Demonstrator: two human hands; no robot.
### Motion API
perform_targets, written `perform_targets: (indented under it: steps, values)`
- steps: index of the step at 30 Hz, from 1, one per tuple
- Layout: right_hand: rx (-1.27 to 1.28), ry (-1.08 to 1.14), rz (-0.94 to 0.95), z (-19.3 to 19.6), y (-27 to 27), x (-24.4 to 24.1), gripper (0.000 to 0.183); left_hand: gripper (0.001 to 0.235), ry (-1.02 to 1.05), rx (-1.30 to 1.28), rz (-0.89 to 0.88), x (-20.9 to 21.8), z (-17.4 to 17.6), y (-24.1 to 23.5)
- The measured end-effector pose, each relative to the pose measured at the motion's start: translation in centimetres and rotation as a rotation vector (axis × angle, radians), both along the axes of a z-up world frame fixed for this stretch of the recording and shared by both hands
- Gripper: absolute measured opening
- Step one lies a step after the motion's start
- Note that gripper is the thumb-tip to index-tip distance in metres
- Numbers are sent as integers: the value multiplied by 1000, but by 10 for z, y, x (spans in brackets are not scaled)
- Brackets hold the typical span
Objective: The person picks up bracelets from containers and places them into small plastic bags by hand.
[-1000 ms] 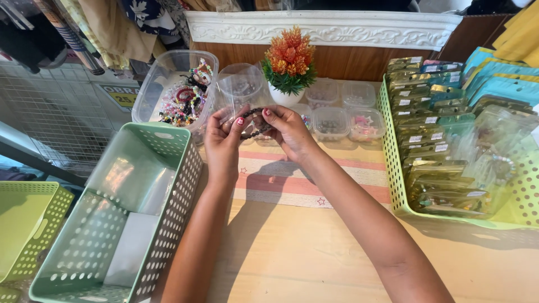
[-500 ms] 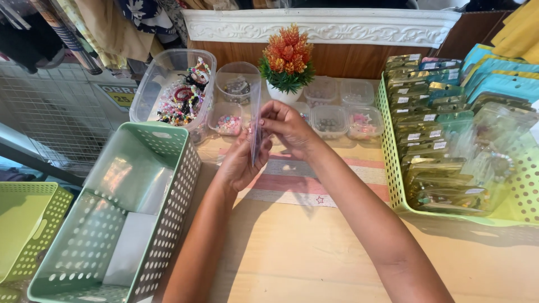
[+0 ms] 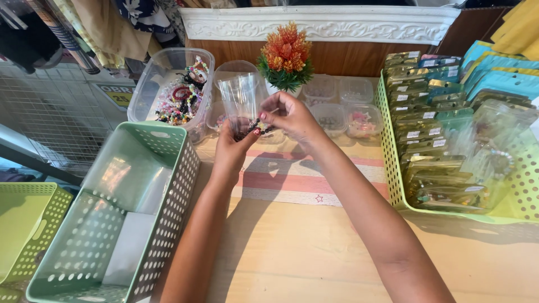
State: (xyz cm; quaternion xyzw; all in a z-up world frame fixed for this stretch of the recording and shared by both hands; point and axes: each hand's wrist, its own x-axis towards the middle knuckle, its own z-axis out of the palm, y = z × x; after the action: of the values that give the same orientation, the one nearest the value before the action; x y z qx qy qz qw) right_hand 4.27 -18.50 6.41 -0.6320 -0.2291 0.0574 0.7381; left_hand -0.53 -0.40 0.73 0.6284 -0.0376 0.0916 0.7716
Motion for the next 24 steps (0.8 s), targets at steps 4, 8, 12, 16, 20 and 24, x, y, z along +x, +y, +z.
perform_targets:
  steps: [4, 8, 12, 16, 20, 24]
  values:
    - [-85, 145, 79, -6, 1, 2, 25, 27, -23, -34, 5, -5, 13, -2]
    - [20, 192, 176, -27, 0, 14, 29, 30, -67, -55, 51, -4, 4, -3]
    - [7, 252, 178, -34, -2, 20, 23, 30, -122, -161, 56, -2, 4, -2]
    - [32, 234, 177, -33, -1, 19, 23, 28, -114, -225, 50, -1, 4, 2]
    - [27, 187, 136, -24, -1, 16, 25, 31, -102, -182, 40, 1, 4, 2]
    - [25, 172, 88, -14, -2, 11, 23, 28, -104, -208, 22, 2, 1, -2]
